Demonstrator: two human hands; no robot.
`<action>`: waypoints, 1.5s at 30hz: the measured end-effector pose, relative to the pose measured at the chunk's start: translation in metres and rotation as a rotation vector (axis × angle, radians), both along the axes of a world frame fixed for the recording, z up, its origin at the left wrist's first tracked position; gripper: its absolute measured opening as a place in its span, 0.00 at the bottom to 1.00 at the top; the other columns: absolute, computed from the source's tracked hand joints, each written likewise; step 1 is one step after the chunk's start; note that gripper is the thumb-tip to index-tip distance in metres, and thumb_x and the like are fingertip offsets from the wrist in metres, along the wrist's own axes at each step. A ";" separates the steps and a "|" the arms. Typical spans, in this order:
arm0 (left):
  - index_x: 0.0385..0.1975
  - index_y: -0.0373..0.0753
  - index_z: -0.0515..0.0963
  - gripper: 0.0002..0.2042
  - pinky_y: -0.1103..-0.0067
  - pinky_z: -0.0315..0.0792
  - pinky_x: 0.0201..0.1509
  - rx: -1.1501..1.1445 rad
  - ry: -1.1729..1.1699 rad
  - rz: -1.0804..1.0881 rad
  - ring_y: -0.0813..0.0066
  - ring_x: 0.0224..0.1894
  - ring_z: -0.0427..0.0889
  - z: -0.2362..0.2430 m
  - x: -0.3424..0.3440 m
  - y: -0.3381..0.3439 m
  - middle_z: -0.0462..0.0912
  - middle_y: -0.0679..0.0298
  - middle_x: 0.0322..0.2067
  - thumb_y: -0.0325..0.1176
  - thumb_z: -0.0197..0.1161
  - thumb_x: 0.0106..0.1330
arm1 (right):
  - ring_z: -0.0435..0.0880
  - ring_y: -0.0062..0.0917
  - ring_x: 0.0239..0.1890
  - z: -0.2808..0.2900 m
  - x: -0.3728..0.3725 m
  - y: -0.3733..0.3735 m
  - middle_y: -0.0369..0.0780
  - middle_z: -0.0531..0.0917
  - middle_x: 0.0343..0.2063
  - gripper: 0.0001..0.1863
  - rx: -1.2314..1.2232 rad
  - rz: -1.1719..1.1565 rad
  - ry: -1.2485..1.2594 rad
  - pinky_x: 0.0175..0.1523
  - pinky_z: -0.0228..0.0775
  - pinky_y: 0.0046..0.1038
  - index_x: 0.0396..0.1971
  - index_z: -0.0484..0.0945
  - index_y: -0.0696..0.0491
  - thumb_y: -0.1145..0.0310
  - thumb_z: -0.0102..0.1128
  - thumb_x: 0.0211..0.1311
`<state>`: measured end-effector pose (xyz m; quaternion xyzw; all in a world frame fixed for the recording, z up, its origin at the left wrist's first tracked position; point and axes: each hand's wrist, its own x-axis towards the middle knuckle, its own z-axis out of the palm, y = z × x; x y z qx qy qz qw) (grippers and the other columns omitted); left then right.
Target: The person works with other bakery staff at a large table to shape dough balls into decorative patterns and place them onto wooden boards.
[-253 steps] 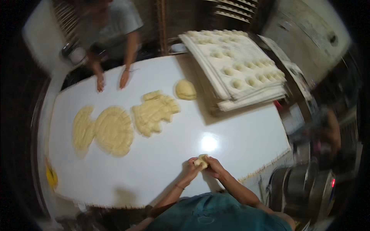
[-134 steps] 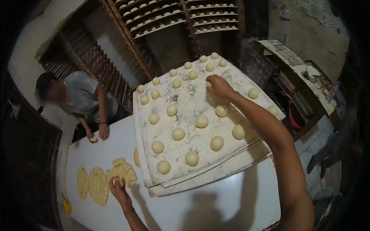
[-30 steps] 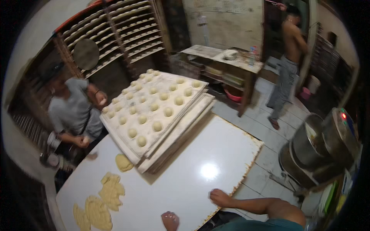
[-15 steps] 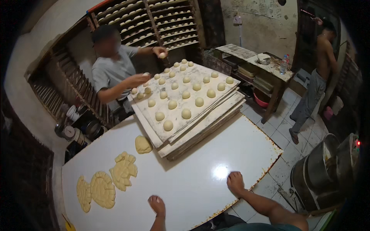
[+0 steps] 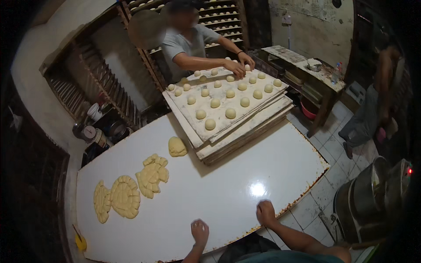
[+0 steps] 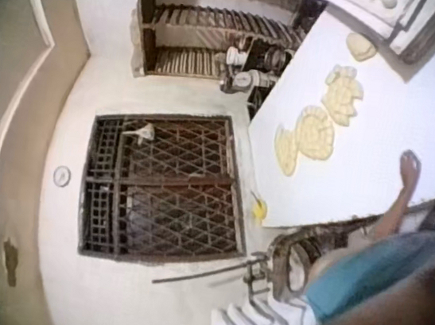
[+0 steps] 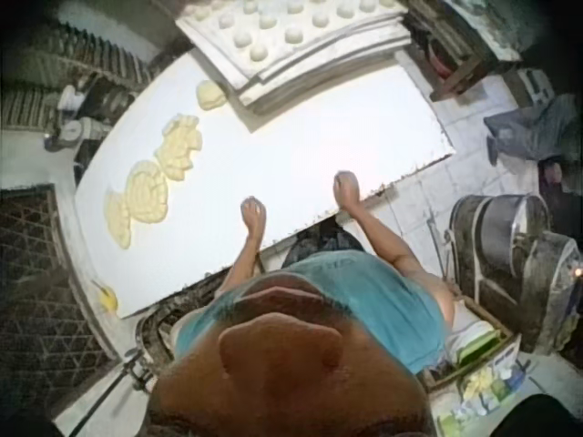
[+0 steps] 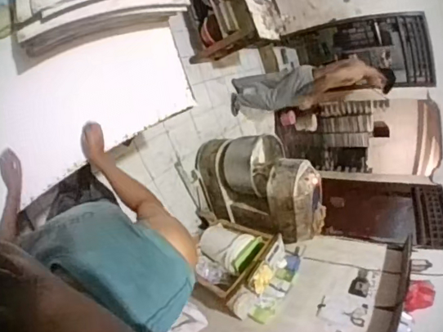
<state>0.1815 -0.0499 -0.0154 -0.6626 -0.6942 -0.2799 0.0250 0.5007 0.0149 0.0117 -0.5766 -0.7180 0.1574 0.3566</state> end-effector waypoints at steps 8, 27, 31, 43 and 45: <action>0.22 0.33 0.74 0.02 0.67 0.68 0.42 0.026 -0.339 0.370 0.54 0.34 0.73 0.022 -0.043 0.025 0.76 0.52 0.28 0.24 0.57 0.53 | 0.73 0.41 0.34 0.010 -0.013 0.035 0.48 0.76 0.26 0.01 0.107 -0.338 0.056 0.42 0.65 0.40 0.20 0.73 0.58 0.79 0.56 0.45; 0.22 0.33 0.72 0.03 0.66 0.66 0.40 0.076 -0.205 0.891 0.57 0.38 0.70 -0.003 -0.103 -0.001 0.75 0.54 0.30 0.23 0.57 0.56 | 0.78 0.27 0.39 0.056 0.018 0.036 0.42 0.77 0.37 0.14 -0.851 -0.304 1.201 0.46 0.73 0.30 0.44 0.73 0.61 0.68 0.45 0.66; 0.30 0.34 0.72 0.03 0.69 0.69 0.39 0.110 -0.111 0.706 0.64 0.36 0.72 0.012 -0.035 -0.018 0.75 0.57 0.32 0.26 0.57 0.59 | 0.75 0.24 0.47 0.163 0.016 0.134 0.42 0.76 0.45 0.17 -0.485 0.033 1.088 0.52 0.69 0.26 0.51 0.70 0.61 0.73 0.43 0.64; 0.45 0.34 0.72 0.14 0.75 0.70 0.51 0.039 -0.957 0.152 0.67 0.46 0.74 0.170 0.104 0.173 0.76 0.59 0.44 0.26 0.61 0.59 | 0.63 0.46 0.57 0.057 0.044 0.103 0.54 0.62 0.55 0.31 -0.277 0.003 0.204 0.59 0.59 0.41 0.57 0.60 0.61 0.68 0.61 0.54; 0.44 0.35 0.74 0.17 0.70 0.66 0.57 -0.058 -0.530 -0.085 0.60 0.51 0.73 0.126 0.134 0.201 0.76 0.56 0.45 0.31 0.65 0.55 | 0.66 0.42 0.55 0.044 0.051 0.088 0.51 0.63 0.55 0.24 -0.333 -0.022 0.351 0.56 0.62 0.36 0.53 0.65 0.62 0.70 0.57 0.57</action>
